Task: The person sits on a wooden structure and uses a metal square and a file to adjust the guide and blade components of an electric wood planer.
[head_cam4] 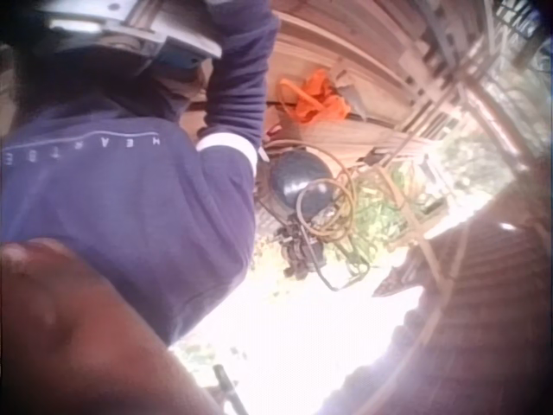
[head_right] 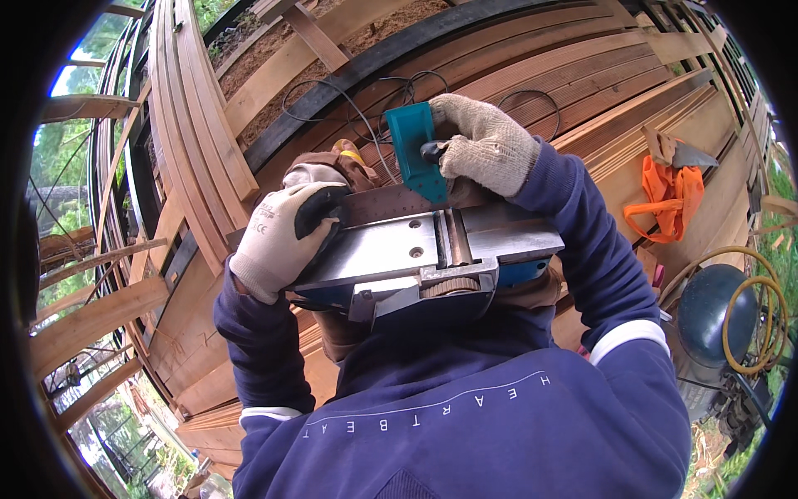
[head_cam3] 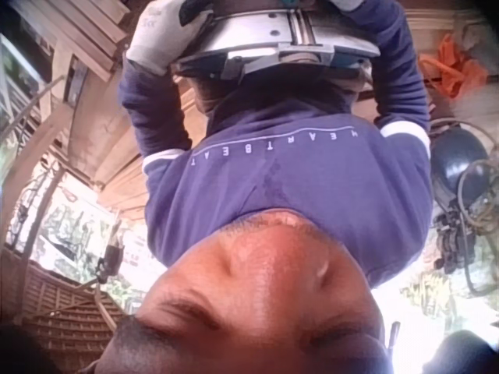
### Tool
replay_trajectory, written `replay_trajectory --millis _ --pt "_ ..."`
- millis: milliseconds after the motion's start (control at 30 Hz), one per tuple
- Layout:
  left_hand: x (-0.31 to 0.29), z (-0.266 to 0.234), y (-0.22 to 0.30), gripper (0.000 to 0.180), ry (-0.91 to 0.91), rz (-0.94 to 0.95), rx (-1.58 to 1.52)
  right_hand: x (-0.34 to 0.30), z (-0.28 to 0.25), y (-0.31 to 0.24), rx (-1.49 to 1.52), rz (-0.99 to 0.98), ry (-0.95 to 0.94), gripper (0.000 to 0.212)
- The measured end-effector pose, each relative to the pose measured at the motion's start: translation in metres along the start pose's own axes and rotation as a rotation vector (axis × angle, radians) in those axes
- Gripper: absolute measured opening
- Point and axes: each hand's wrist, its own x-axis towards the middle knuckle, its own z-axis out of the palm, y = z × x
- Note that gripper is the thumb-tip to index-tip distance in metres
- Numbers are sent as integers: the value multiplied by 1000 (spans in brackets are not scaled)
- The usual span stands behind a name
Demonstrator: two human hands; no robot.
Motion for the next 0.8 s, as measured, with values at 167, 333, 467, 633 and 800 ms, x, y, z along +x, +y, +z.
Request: replay_trajectory --millis 167,333,467,633,800 --pt "2 5 2 34 -17 -75 -15 -3 -3 2 -44 -8 15 51" --pt "6 9 1 34 11 10 -55 -6 -6 5 -36 -40 41 49" --pt "6 8 3 33 -23 -9 -68 -7 -4 2 -74 -59 24 51" --pt "6 10 4 32 7 -8 -74 -9 -4 -2 -112 -16 46 53" --pt "6 11 3 32 10 10 -72 -10 -3 -2 -87 -9 57 54"
